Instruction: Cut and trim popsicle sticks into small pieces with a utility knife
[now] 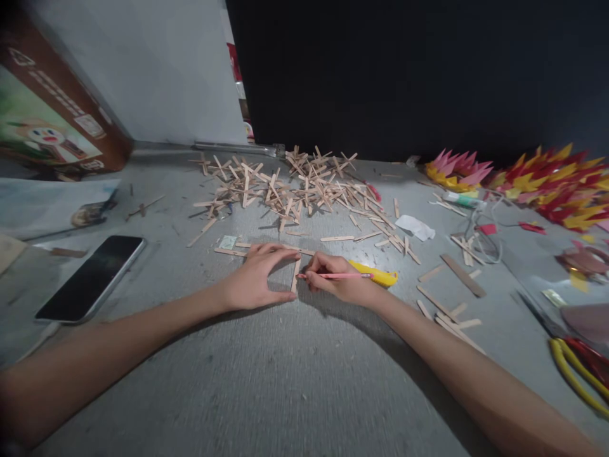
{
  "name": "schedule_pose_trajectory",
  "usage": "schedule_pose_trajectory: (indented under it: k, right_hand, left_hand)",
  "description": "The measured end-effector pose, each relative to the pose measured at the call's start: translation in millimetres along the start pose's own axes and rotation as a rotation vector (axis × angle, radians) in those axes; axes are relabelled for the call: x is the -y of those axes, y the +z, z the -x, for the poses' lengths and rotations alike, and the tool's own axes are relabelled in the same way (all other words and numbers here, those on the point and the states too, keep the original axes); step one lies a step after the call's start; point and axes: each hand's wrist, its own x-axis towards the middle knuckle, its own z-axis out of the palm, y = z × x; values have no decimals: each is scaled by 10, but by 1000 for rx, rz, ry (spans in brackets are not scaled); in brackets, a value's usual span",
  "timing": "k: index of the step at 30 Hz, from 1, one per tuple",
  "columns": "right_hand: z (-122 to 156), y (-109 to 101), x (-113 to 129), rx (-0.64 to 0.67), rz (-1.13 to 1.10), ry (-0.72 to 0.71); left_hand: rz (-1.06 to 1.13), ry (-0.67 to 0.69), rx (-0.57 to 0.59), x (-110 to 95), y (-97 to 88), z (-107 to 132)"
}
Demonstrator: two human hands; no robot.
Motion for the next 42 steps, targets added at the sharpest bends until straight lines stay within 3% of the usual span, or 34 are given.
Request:
schedule_pose_trajectory:
  k: [42]
  right_hand:
    - [-32,-22,-42,30,-1,-20]
  left_hand:
    - [24,-40,-27,-33,-4,10]
